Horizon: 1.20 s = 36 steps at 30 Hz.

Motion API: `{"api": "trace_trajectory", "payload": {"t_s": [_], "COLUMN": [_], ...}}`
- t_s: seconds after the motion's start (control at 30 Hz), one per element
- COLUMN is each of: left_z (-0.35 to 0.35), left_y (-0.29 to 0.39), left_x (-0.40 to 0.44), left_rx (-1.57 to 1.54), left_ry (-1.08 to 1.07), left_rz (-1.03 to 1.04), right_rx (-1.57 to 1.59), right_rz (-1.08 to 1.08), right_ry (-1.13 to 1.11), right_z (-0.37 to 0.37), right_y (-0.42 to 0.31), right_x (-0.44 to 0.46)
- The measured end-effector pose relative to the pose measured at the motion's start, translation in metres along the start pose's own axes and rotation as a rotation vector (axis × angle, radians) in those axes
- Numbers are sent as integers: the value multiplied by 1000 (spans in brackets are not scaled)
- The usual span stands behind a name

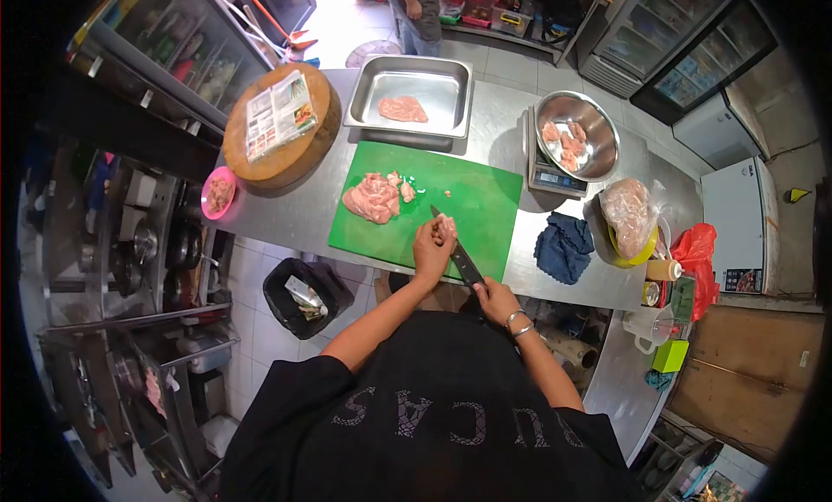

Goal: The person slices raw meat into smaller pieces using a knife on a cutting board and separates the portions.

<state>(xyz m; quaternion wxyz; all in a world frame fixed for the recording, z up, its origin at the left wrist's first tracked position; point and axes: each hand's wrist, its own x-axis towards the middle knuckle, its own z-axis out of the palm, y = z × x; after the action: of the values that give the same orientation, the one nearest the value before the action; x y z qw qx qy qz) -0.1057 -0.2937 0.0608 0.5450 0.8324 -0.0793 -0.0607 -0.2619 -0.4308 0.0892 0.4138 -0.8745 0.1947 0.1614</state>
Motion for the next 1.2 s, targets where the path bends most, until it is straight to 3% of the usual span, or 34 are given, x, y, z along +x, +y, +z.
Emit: {"api": "trace_trajectory", "payload": {"t_s": [0.07,0.17,0.23,0.27,0.33,0.47,0.63,0.8,0.87,0.97,1.2], "left_z": [-11,-39,-52,-52,-47,-24,-11,23,32,39,40], "left_y": [-1,13,19,21,20,-4,15,13,13,17,18], "left_x": [3,7,15,22,37,42,35,36,39,42,46], "left_rx": [-60,-205,-37,-41,287,420,280,289,264,243,125], "left_ry": [25,56,-44,-48,-326,-510,-446,-375,-374,-429,-491], "left_rz": [-54,110,412,409,771,773,635,685,700,733,796], "right_rx": [-21,-40,-40,-14,1,-64,30,-53,-280,-376,-410], "right_rz": [-35,-86,-96,-60,37,195,209,122,230,203,176], "right_ry": [37,85,98,111,167,300,334,411,292,294,204], "right_z": [-7,-25,-33,-36,-39,-34,-32,-36,-48,-56,-71], "right_y": [-19,-37,-31,-26,-8,20,31,23,7,12,23], "right_x": [-11,-31,-41,-46,-52,-53,-45,-40,-43,-48,-59]}}
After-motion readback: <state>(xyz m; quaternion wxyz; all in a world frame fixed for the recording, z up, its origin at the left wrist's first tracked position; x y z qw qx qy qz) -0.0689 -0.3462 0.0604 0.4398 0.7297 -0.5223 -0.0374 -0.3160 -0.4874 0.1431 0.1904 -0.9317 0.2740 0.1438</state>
